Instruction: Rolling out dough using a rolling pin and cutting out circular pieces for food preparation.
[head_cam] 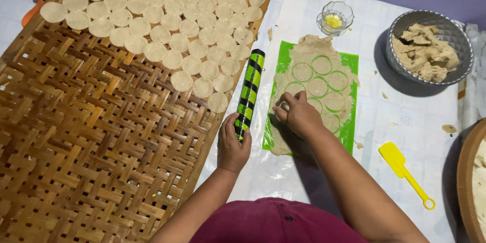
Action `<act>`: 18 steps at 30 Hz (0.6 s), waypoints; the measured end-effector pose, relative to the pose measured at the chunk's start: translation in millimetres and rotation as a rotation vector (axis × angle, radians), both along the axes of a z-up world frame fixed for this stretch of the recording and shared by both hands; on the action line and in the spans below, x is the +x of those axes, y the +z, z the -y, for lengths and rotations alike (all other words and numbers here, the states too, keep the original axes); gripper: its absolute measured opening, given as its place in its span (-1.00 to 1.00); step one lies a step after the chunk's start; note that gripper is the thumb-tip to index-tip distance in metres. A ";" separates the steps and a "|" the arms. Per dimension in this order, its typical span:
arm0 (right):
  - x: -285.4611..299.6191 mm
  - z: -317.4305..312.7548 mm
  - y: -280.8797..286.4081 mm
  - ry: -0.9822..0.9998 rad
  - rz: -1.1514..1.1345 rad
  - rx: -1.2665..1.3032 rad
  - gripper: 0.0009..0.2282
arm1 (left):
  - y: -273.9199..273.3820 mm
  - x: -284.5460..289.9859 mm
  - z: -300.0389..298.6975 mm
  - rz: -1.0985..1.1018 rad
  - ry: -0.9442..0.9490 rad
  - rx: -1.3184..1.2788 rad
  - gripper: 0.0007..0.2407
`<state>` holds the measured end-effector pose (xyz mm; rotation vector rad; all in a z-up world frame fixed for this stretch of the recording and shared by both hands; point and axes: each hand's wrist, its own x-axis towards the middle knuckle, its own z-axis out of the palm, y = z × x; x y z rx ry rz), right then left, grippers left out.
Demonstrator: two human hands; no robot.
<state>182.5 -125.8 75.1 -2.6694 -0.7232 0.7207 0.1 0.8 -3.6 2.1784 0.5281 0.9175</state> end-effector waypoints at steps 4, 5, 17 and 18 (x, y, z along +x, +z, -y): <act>4.0 0.1 -11.6 -0.028 0.015 -0.022 -0.67 | 3.2 -1.3 0.8 -0.002 0.002 -0.001 -0.62; 4.8 1.8 -9.0 0.025 -0.001 -0.036 -0.67 | 2.3 -1.1 1.2 -0.003 -0.001 -0.005 -0.62; 5.8 0.0 -9.1 0.071 0.025 -0.006 -0.69 | 1.1 -1.7 0.2 -0.020 -0.010 -0.011 -0.62; 5.6 -0.2 -14.8 0.038 0.045 0.005 -0.67 | 0.7 -2.9 0.9 -0.028 -0.007 -0.012 -0.62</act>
